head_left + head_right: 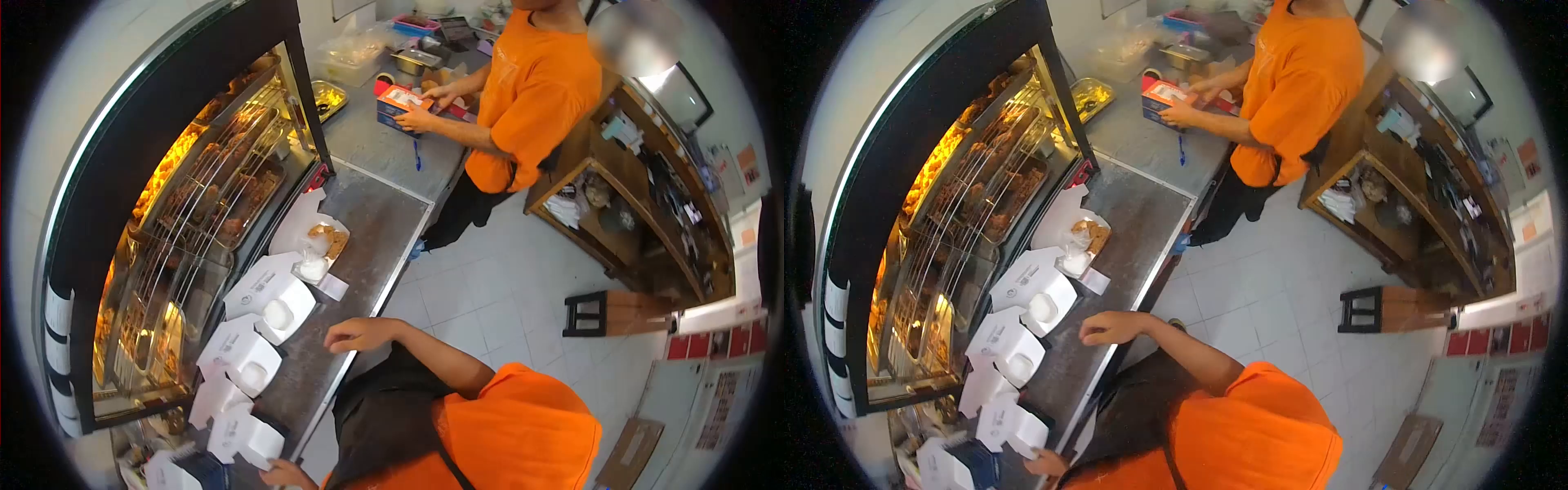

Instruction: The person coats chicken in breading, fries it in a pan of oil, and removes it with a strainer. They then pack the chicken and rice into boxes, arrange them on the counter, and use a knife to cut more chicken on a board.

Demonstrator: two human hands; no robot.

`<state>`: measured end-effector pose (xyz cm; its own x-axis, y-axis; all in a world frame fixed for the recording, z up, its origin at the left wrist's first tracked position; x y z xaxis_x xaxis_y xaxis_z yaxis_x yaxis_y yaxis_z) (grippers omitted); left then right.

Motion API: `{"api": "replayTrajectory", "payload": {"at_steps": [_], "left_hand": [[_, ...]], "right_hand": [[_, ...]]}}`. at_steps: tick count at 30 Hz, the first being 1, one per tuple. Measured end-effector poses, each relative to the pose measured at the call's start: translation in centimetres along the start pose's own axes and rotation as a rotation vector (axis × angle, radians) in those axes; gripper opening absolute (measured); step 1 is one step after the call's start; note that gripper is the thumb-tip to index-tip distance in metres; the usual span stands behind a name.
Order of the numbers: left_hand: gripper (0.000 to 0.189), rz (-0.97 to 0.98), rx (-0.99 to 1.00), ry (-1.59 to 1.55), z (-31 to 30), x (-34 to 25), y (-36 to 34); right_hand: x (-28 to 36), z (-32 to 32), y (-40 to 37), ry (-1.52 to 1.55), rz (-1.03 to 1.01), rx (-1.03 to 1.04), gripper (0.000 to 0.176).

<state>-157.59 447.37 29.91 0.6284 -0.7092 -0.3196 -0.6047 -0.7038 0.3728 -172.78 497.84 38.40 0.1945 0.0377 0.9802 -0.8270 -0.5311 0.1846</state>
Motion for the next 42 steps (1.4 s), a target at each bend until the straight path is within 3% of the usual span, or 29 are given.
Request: {"api": "replayTrajectory", "payload": {"at_steps": [2, 3, 4, 6, 7, 8, 10, 13, 16, 18, 20, 22, 24, 28, 34, 35, 36, 37, 42], "left_hand": [[0.04, 0.168, -0.13, -0.115, -1.5, -5.3, -3.3], [0.038, 0.005, 0.233, -0.192, -1.8, -9.9, -4.4], [0.034, 0.061, 0.156, -0.166, -2.2, -13.0, -6.2], [0.034, 0.163, 0.356, -0.331, -1.1, -17.2, -8.5], [0.028, 0.166, 0.35, -0.371, -1.7, -19.0, -9.6], [0.022, 0.25, 0.311, -0.395, -3.0, -21.3, -10.5], [0.021, 0.214, 0.369, -0.477, -4.4, -23.8, -11.5], [0.023, 0.127, 0.328, -0.453, -4.5, -23.3, -12.0], [0.024, -0.058, 0.446, -0.52, -2.0, -21.5, -12.1], [0.025, 0.016, 0.485, -0.516, -1.0, -23.3, -11.5], [0.029, 0.298, 0.366, -0.465, 0.5, -25.8, -10.7], [0.034, 0.455, 0.233, -0.352, 1.2, -29.2, -9.9], [0.037, 0.524, 0.282, -0.315, 2.7, -31.9, -8.4], [0.031, 0.479, 0.46, -0.166, 8.4, -33.6, -5.8], [0.033, 0.58, 0.433, -0.249, 9.5, -34.0, -4.5], [0.034, 0.415, 0.607, -0.215, 9.6, -34.1, -4.3], [0.036, 0.555, 0.427, -0.248, 9.2, -34.1, -4.8], [0.039, 0.595, 0.368, -0.281, 6.4, -35.1, -5.3], [0.025, 0.644, 0.341, -0.421, 2.7, -35.4, -8.4]], "right_hand": [[-0.9, -2.4, -3.8, 0.017, 0.01, -0.029, 0.034], [-2.2, -3.5, -5.5, 0.11, 0.117, -0.074, 0.034], [-3.6, -4.4, -7.1, 0.2, 0.227, -0.117, 0.034], [-5.8, -5.3, -8.7, 0.2, 0.246, -0.129, 0.033], [-7.3, -5.7, -9.5, 0.198, 0.272, -0.171, 0.031], [-8.7, -5.2, -10.0, 0.215, 0.272, -0.117, 0.031], [-10.5, -5.3, -10.0, 0.296, 0.206, -0.168, 0.03], [-10.5, -4.6, -9.9, 0.34, 0.381, -0.153, 0.028], [-11.5, -4.5, -9.3, 0.314, 0.397, -0.213, 0.029], [-12.4, -5.4, -8.2, 0.247, 0.367, -0.318, 0.029], [-13.2, -5.6, -6.6, 0.237, 0.338, -0.321, 0.028], [-13.1, -5.3, -4.1, 0.235, 0.302, -0.306, 0.027], [-12.6, -4.9, -2.2, 0.202, 0.338, -0.301, 0.026], [-12.4, -3.9, 0.3, 0.129, 0.296, -0.278, 0.026], [-15.8, -3.0, -1.4, 0.079, 0.283, -0.253, 0.025], [-16.4, -3.5, -2.2, 0.09, 0.265, -0.282, 0.026], [-16.6, -4.2, -2.9, 0.063, 0.292, -0.302, 0.027], [-16.7, -4.9, -4.0, 0.047, 0.32, -0.311, 0.028], [-16.2, -9.6, -9.1, 0.111, 0.46, -0.537, 0.03]]}}
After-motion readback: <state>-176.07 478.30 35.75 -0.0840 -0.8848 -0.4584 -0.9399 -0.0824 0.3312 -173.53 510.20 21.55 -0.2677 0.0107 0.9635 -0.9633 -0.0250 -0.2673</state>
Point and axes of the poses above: each hand's wrist, its own y-axis towards the middle knuckle, its own z-axis out of the palm, x = y × z, the point moved 10 cm from there along y, towards the middle knuckle, and after that the axes turned 12 degrees about -z, right-handed, at the moved point
